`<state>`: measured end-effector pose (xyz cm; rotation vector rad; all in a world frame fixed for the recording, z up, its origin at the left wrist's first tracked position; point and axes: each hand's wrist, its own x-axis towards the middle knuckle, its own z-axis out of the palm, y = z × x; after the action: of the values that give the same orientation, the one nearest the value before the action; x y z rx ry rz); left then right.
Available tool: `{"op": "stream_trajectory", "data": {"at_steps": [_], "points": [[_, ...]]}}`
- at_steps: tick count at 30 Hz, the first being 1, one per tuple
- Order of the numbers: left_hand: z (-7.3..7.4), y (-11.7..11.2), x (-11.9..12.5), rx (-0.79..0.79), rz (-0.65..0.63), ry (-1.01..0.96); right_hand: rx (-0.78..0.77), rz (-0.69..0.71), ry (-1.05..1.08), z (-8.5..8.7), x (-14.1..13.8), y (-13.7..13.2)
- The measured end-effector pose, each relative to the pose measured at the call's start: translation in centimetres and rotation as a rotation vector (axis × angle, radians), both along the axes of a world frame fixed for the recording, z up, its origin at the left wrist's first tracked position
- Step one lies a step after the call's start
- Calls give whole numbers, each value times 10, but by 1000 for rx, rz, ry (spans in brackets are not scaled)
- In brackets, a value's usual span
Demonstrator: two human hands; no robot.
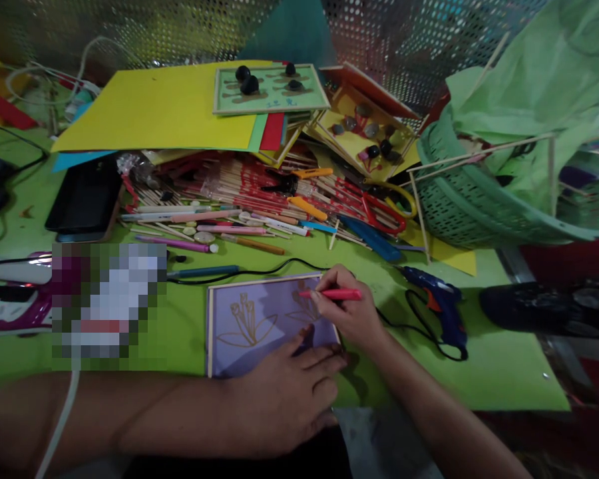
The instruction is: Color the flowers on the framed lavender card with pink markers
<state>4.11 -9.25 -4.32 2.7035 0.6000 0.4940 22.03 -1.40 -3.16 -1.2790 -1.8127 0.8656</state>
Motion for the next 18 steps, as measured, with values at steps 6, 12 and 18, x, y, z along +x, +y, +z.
{"op": "stream_trajectory", "data": {"at_steps": [6,12,18], "points": [[-2,-1,0,5,9,-1,-16,1,-27,-1,0,0],[-1,0,0,-3,0,-3,-18,-1,-26,1,0,0],[-1,-1,0,-8,-1,-2,-38,8,-37,1,0,-1]]}}
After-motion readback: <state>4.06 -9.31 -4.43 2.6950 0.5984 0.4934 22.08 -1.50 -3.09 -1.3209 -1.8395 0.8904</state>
